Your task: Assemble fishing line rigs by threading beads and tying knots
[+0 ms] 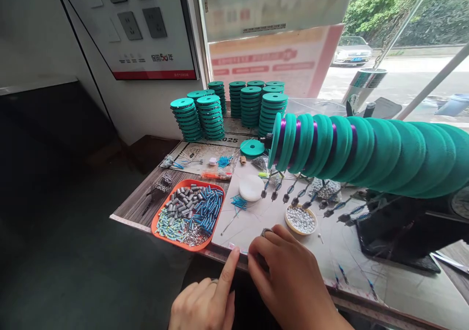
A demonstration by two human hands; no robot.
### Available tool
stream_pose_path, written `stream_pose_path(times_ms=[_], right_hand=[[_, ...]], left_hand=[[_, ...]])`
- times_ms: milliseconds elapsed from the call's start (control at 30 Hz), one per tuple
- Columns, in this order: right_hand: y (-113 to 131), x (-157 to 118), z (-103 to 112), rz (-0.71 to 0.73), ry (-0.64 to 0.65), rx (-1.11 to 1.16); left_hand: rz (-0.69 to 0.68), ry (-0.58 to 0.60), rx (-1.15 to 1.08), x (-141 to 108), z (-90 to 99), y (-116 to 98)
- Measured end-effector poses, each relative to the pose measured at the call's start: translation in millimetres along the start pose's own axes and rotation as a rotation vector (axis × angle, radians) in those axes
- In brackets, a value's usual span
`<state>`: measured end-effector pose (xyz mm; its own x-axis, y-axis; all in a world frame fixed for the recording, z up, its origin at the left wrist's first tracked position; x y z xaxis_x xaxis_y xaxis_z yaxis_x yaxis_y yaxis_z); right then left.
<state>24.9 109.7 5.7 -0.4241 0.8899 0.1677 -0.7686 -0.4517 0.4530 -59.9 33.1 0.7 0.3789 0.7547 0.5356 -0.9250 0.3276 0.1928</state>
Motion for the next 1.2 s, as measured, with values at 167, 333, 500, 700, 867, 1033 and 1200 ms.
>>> stream_pose_path(times_ms=[167, 333, 500, 700, 867, 1033, 1200], right_hand=[[2.5, -4.2, 16.4, 0.17, 0.015, -0.099], [-9.9, -18.3, 42.2, 0.337, -0.062, -0.233], [-20.4, -29.9, 51.6, 0.377, -0.142, -0.275], [-27.1, -31.3, 55.2, 0.35, -0.097, -0.262], [-31.2, -28.7, 48.3, 0.301, 0.039, -0.267], [-28.7, -26.7, 45.7, 0.281, 0.105, -0.324], [-28.5, -23.3, 44.4, 0.252, 0.141, -0.335]], left_hand=[[-0.003, 0.043, 0.039, -5.8, -7.9, -2.9], [0.002, 0.073, 0.032, -13.8, -17.8, -2.8], [0.0, 0.08, 0.029, -12.8, -16.5, 1.0], [-0.028, 0.156, 0.053, -8.2, -14.1, 2.4], [-0.044, 0.158, 0.094, -6.9, -13.8, 2.6], [-0.062, 0.16, 0.119, -7.0, -15.3, 2.9], [-0.077, 0.142, 0.102, -9.2, -20.5, 4.9]])
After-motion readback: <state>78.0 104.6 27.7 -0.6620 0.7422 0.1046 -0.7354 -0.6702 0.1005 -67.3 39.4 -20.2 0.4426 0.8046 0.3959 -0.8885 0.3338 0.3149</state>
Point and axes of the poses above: each hand's wrist, its own x-axis towards the middle knuckle, its own z-axis out of the back of the hand, y = z × x, the point moved 8 cm from there along x, towards the middle knuckle, and after that the axes turned 10 degrees about -z, right-handed, at the moved point
